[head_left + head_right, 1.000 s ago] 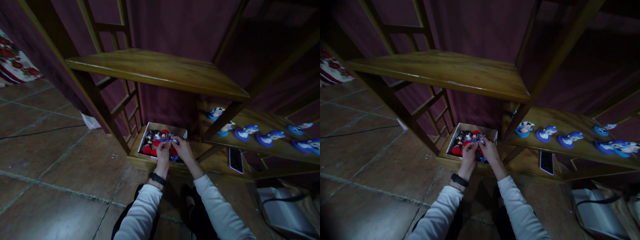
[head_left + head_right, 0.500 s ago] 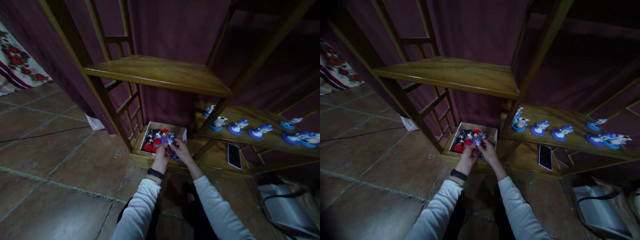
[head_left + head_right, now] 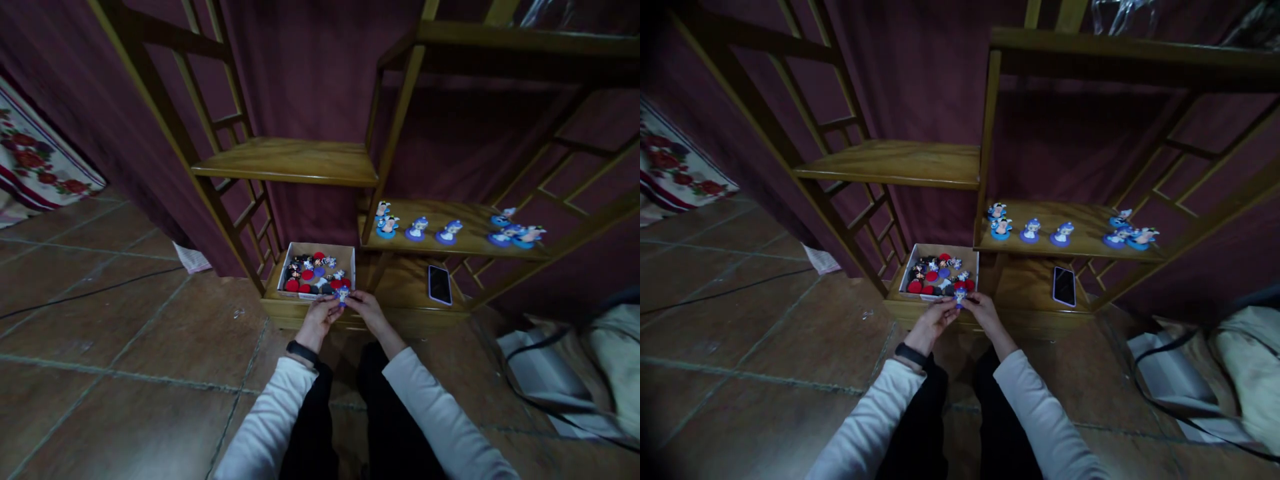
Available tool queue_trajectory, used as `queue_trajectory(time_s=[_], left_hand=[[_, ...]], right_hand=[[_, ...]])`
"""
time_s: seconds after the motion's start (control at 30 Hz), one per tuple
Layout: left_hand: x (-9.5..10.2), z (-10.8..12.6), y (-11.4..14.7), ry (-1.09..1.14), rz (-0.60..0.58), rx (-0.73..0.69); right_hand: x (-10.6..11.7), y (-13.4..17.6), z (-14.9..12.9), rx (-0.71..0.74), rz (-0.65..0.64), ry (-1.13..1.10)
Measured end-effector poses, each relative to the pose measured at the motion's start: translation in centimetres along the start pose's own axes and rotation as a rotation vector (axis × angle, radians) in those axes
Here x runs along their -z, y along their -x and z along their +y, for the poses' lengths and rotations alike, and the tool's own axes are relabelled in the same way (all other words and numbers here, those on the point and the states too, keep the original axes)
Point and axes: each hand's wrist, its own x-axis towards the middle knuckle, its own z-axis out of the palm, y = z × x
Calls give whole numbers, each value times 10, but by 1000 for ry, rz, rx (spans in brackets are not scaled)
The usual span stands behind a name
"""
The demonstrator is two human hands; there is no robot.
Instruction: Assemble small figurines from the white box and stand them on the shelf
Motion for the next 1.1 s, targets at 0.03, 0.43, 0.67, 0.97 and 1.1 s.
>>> queue_trajectory(time_s=[0.03, 0.43, 0.67, 0.97, 1.1], left_hand=[[1, -4, 6, 4, 14, -11], [14, -39, 39, -17, 46, -64], [15, -40, 51, -37, -41, -83], [18, -43, 48, -87, -45, -178], [17, -46, 45, -64, -53, -155]], right_hand=[[-1, 6, 0, -3, 4, -5], [-4, 55, 5, -160, -34, -292], [-4, 62, 3, -168, 2, -374], [-1, 56, 10, -232, 12, -402], [2, 53, 11, -258, 19, -417]])
